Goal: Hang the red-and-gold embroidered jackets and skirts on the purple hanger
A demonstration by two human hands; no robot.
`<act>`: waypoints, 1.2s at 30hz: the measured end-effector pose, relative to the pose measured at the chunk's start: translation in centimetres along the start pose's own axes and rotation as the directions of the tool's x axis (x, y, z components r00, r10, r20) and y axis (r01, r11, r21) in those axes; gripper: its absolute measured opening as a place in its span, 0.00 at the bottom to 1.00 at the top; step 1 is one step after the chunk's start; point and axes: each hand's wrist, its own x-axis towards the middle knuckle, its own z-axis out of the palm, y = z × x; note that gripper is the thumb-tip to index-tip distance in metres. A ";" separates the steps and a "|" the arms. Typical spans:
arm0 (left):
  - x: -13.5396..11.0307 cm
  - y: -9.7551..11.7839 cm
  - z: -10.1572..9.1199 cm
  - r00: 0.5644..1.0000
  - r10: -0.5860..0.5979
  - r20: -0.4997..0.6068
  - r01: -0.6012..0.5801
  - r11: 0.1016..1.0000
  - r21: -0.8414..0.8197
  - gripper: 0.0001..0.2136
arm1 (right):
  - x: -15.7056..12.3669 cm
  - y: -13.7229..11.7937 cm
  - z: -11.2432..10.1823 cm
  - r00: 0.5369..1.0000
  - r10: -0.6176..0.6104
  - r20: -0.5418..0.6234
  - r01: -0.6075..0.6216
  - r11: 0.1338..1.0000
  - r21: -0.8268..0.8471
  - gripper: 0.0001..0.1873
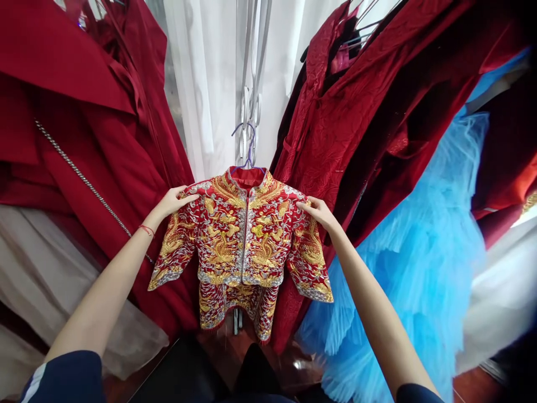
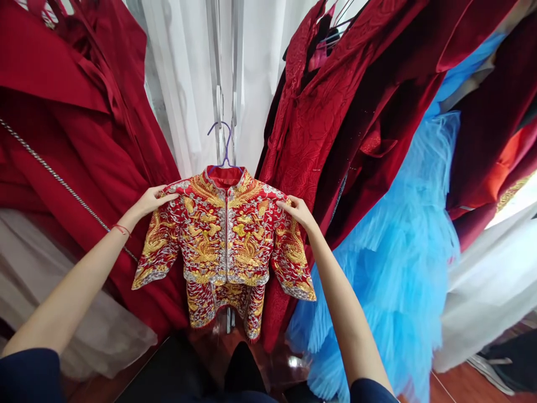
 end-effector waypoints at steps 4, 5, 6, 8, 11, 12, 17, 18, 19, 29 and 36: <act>1.3 4.2 0.1 0.989 0.145 0.040 -0.147 0.877 0.458 0.27 | 2.0 -3.9 1.8 0.979 -0.202 -0.013 0.182 0.909 -0.375 0.30; 1.6 5.3 0.8 0.982 0.177 0.059 -0.182 0.842 0.508 0.27 | 2.7 -4.6 2.6 0.978 -0.210 0.002 0.186 0.861 -0.473 0.30; 1.8 6.3 1.6 0.977 0.202 0.070 -0.208 0.817 0.538 0.27 | 3.3 -5.2 3.5 0.979 -0.202 -0.003 0.163 0.799 -0.579 0.30; 2.2 7.5 3.6 0.974 0.224 0.036 -0.200 0.773 0.602 0.28 | 4.3 -5.6 5.0 0.980 -0.198 -0.031 0.110 0.661 -0.742 0.32; 2.3 7.3 6.5 0.971 0.213 -0.109 -0.076 0.706 0.705 0.31 | 4.9 -4.9 6.2 0.970 -0.238 -0.052 0.089 0.546 -0.833 0.36; 2.4 7.0 7.2 0.965 0.213 -0.153 -0.040 0.695 0.718 0.32 | 4.9 -4.5 6.4 0.967 -0.250 -0.054 0.091 0.535 -0.840 0.37; 2.5 6.1 8.1 0.946 0.235 -0.222 -0.006 0.700 0.714 0.33 | 4.9 -3.8 6.1 0.952 -0.296 -0.080 0.110 0.575 -0.811 0.37; 2.4 6.2 7.8 0.949 0.236 -0.209 -0.021 0.710 0.704 0.33 | 4.7 -3.7 5.9 0.950 -0.300 -0.083 0.122 0.605 -0.787 0.36; 2.2 6.3 7.3 0.951 0.240 -0.197 -0.041 0.726 0.686 0.32 | 4.4 -3.5 5.5 0.949 -0.304 -0.089 0.136 0.645 -0.752 0.34; -4.5 -4.3 3.6 0.972 -0.197 -0.131 0.175 0.971 -0.161 0.33 | -5.0 5.3 1.0 0.993 0.051 -0.104 -0.056 0.997 -0.049 0.35; -8.1 -6.8 4.5 0.901 -0.330 -0.282 0.296 0.942 -0.156 0.27 | -8.5 8.0 2.2 0.953 0.204 -0.222 -0.185 0.977 0.103 0.28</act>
